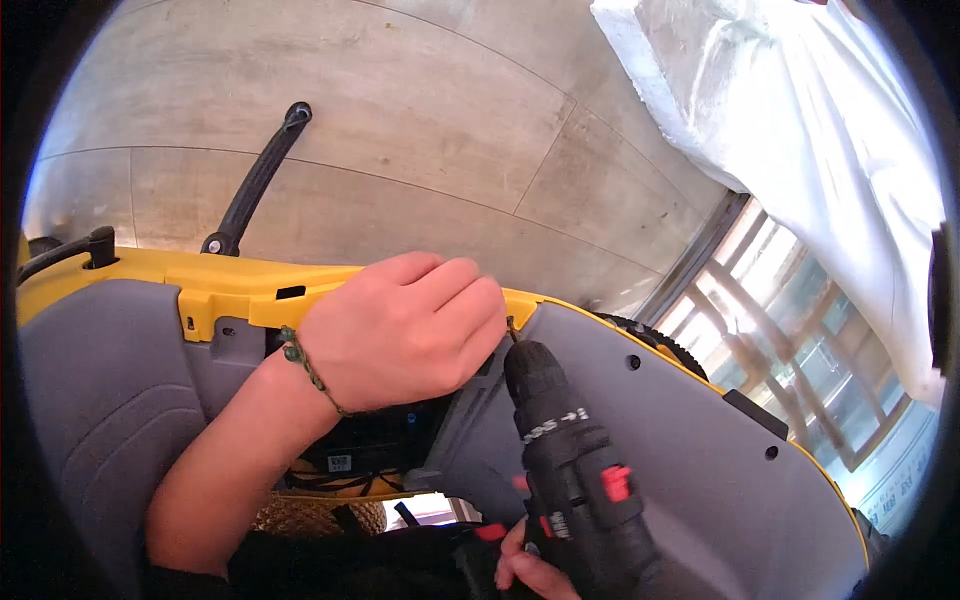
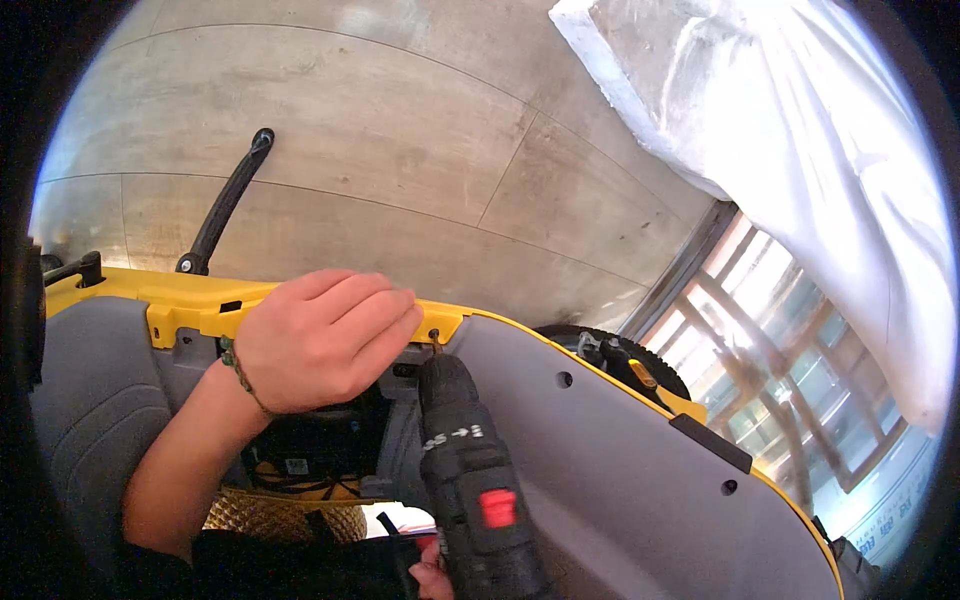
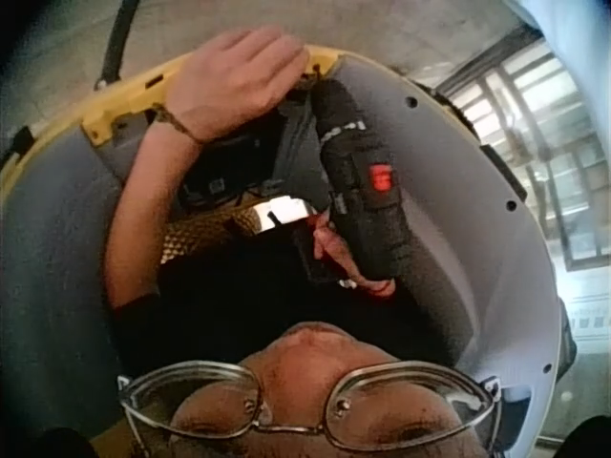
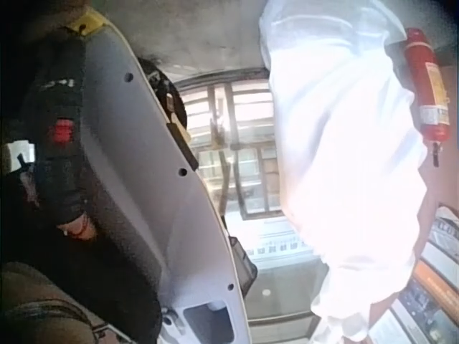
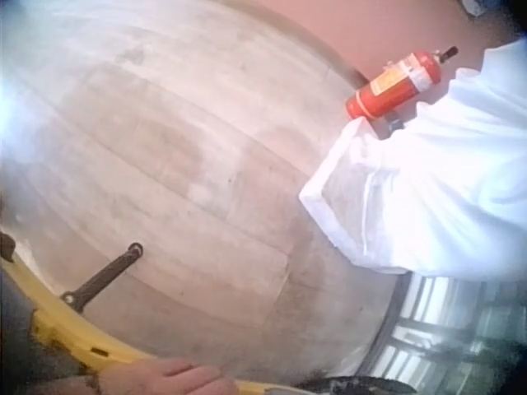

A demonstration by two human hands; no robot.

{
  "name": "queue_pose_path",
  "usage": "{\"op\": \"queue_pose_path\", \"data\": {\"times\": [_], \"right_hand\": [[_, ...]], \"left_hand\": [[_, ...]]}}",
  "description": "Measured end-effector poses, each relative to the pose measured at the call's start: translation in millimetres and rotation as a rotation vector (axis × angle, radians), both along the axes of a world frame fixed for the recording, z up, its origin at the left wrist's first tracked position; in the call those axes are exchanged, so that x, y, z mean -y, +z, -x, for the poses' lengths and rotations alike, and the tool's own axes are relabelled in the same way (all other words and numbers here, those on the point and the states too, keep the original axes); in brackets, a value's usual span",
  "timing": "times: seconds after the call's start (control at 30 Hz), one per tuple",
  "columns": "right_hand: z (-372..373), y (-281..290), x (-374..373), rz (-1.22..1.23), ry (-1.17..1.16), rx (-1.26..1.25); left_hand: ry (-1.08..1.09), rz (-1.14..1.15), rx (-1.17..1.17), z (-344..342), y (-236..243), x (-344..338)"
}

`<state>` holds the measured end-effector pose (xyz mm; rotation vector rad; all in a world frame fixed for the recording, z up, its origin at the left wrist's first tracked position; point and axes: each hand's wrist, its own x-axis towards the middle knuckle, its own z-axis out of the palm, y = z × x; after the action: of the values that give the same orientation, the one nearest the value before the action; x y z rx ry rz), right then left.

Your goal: Removing screws from a scooter body panel using a screwdriver and then an electric drill to access internal components.

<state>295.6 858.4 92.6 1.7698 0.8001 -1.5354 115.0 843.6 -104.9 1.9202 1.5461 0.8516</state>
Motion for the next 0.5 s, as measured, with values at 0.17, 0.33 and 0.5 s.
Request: {"op": "queue_pose_path", "data": {"times": [0.17, 0.33, 0.5], "right_hand": [[43, 7, -15, -0.095, -0.651, -0.174], [38, 5, -14, -0.056, -0.728, -0.243], [37, 4, -22, -0.040, -0.671, -0.225]], "left_hand": [[-0.002, 0.023, -0.006, 2, 2, -1], [-0.010, 0.032, -0.001, 3, 3, -2], [-0.009, 0.036, -0.002, 2, 2, -2]]}}
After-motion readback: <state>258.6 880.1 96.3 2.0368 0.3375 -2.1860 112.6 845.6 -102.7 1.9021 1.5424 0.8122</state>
